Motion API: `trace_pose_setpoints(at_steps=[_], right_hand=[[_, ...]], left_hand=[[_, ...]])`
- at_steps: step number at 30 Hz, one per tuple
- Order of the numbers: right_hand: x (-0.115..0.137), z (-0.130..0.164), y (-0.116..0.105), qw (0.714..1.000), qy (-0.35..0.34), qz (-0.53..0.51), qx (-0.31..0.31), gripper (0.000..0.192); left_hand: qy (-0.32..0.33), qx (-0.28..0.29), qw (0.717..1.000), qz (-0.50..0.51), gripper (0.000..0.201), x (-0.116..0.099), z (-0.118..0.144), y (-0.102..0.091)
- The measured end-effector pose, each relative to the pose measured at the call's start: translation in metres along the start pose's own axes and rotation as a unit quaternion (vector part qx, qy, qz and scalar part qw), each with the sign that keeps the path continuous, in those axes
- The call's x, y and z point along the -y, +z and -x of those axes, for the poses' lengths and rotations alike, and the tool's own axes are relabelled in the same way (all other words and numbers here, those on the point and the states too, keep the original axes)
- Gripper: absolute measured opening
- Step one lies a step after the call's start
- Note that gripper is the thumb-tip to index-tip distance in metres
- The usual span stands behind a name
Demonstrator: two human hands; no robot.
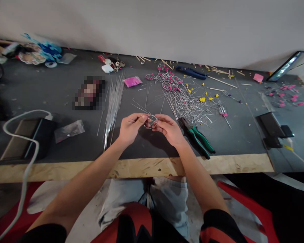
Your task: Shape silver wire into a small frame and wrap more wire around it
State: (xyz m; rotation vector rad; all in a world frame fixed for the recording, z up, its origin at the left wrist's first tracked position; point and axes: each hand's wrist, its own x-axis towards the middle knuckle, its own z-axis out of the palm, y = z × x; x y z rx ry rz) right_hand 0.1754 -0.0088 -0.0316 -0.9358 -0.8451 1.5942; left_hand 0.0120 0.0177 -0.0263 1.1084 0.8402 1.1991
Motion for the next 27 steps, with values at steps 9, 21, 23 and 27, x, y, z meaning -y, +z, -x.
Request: trace_pose_setpoints(at_steps=[9,21,23,27], right_hand=[[-0.007,0.000,-0.002,0.985,-0.043,0.152,-0.070,0.018],[-0.011,0.000,0.000,0.947,-0.063,0.281,-0.141,0.028],[-0.012,-0.001,0.000,0.945,-0.083,0.281,-0.142,0.030],[-0.014,-0.002,0.000,0.949,-0.088,0.269,-0.140,0.036]], left_hand=[[0.010,-0.003,0.999,-0.033,0.024,0.004,0.000,-0.001],[0.002,-0.005,0.993,-0.122,0.025,0.005,0.000,0.000],[-0.006,-0.005,0.993,-0.119,0.026,0.007,-0.001,0.000],[-0.017,-0.003,0.994,-0.108,0.028,0.009,-0.002,0.000]])
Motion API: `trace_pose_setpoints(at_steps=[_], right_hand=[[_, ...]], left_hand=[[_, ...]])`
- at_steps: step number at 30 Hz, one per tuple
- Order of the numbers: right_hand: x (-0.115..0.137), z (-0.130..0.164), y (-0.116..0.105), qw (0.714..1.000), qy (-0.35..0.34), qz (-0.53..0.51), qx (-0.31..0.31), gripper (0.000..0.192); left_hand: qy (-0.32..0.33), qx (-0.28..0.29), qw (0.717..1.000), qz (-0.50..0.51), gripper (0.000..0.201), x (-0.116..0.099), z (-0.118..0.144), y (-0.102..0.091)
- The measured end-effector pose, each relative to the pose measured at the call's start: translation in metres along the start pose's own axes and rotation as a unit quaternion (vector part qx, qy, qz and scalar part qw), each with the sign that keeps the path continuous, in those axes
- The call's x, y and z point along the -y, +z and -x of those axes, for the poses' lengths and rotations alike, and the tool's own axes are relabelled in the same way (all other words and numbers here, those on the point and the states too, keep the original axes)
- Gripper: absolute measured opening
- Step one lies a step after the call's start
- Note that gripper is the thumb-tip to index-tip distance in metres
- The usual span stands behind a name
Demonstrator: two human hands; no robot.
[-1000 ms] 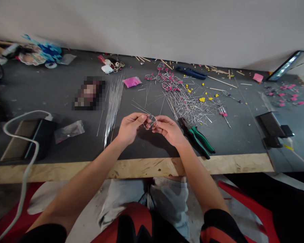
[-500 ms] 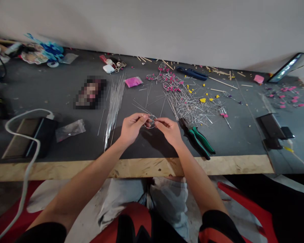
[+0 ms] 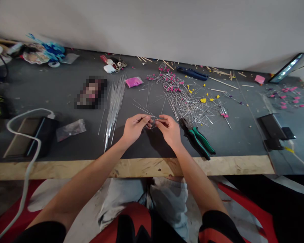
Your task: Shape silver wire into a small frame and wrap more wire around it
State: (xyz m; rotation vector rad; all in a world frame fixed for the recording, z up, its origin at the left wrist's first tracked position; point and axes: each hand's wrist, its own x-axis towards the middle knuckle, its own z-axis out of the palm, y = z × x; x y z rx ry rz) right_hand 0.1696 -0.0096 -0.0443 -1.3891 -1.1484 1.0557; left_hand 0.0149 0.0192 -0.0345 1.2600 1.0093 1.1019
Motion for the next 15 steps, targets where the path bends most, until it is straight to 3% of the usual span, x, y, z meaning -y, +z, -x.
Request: trace_pose_setpoints(at_steps=[10,15], right_hand=[[0.0009,0.0003,0.0026,0.991,0.058,-0.119,0.010,0.029],[0.0002,0.0004,0.0018,0.989,0.067,-0.131,0.015,0.030]], left_hand=[[-0.018,0.003,0.999,0.046,0.025,0.0022,-0.0020,0.0003],[-0.024,0.006,0.998,0.058,0.025,0.0037,-0.0028,-0.0001]])
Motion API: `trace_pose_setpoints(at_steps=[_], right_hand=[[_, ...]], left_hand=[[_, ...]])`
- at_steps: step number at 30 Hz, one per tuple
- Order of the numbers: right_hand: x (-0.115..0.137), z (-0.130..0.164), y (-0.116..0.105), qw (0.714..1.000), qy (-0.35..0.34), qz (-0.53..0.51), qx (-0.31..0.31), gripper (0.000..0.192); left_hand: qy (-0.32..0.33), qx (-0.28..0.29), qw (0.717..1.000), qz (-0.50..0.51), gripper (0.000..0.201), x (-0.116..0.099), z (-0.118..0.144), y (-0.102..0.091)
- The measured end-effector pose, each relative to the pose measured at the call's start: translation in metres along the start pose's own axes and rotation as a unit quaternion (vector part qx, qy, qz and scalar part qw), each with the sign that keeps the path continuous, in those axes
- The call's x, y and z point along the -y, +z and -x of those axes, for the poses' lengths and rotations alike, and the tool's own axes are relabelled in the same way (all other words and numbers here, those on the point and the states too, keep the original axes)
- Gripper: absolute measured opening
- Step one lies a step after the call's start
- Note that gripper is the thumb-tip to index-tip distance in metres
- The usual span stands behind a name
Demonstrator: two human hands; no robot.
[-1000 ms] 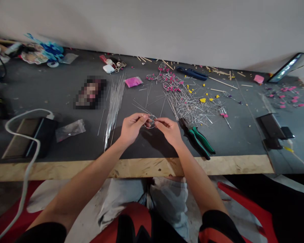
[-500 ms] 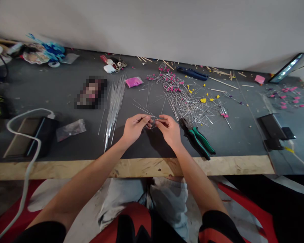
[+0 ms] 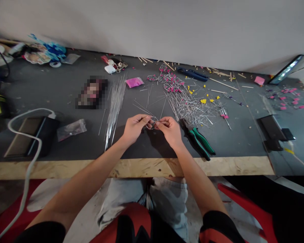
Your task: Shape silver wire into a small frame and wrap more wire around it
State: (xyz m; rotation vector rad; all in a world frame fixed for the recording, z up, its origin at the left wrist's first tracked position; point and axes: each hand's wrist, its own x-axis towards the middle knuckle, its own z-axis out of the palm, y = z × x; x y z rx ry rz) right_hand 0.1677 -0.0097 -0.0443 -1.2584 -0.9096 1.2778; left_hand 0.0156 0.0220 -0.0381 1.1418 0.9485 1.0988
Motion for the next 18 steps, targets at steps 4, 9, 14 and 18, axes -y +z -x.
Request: trace_pose_setpoints(at_steps=[4,9,14,18], right_hand=[[0.000,0.000,-0.001,1.000,0.018,-0.001,0.009,0.030],[0.003,0.000,-0.003,0.997,0.060,-0.045,0.035,0.030],[0.009,0.001,-0.004,0.988,0.118,-0.071,0.065,0.028],[0.011,0.001,-0.005,0.986,0.129,-0.064,0.087,0.026]], left_hand=[[-0.004,0.007,1.000,0.011,0.026,0.002,-0.002,-0.002],[-0.038,0.029,0.998,0.042,0.026,0.003,-0.005,-0.005],[-0.058,0.047,0.996,0.054,0.023,0.001,-0.007,-0.007],[-0.092,0.057,0.991,0.076,0.022,-0.001,-0.008,-0.008]])
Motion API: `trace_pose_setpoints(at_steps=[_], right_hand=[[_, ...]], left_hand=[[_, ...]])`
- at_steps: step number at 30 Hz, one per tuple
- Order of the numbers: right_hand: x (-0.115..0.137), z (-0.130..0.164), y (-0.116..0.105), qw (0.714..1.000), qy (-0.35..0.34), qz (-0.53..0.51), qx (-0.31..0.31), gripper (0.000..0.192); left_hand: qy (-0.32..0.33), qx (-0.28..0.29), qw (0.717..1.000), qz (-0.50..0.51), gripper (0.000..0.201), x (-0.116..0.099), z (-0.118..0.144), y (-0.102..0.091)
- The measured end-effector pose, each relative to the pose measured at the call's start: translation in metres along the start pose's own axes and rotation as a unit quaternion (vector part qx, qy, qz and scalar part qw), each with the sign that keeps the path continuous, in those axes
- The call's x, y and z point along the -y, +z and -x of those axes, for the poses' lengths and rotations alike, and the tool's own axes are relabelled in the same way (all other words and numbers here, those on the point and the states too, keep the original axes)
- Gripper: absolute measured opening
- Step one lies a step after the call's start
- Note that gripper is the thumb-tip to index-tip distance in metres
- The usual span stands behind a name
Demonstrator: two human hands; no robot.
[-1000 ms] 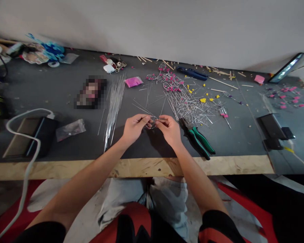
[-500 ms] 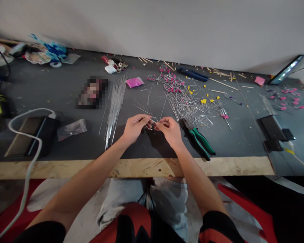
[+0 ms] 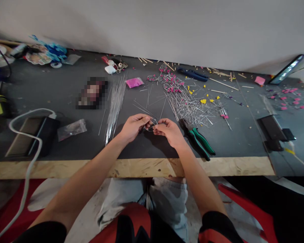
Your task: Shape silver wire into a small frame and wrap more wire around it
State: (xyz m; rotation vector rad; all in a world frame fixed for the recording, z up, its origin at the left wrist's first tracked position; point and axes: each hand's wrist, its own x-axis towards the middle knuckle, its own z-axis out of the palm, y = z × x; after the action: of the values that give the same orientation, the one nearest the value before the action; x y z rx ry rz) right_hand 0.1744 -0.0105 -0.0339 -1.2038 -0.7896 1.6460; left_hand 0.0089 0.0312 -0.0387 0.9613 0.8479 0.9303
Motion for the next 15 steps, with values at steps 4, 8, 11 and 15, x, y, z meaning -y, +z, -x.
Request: trace_pose_setpoints(at_steps=[4,8,11,15], right_hand=[[0.0001,0.0002,0.0000,1.000,0.003,-0.005,0.016,0.023],[0.0021,0.0005,0.0015,0.999,0.024,-0.029,0.023,0.024],[0.0032,0.0009,0.0025,0.997,0.026,-0.060,0.041,0.025],[0.0004,-0.0004,0.0038,0.996,0.012,-0.073,0.045,0.025]], left_hand=[[-0.037,0.016,0.998,0.044,0.021,-0.0013,0.0005,0.0000],[-0.060,0.016,0.995,0.078,0.021,-0.0015,0.0015,0.0008],[-0.070,0.022,0.992,0.101,0.019,-0.0008,0.0019,0.0012],[-0.055,0.016,0.992,0.113,0.018,0.0021,0.0013,0.0019]])
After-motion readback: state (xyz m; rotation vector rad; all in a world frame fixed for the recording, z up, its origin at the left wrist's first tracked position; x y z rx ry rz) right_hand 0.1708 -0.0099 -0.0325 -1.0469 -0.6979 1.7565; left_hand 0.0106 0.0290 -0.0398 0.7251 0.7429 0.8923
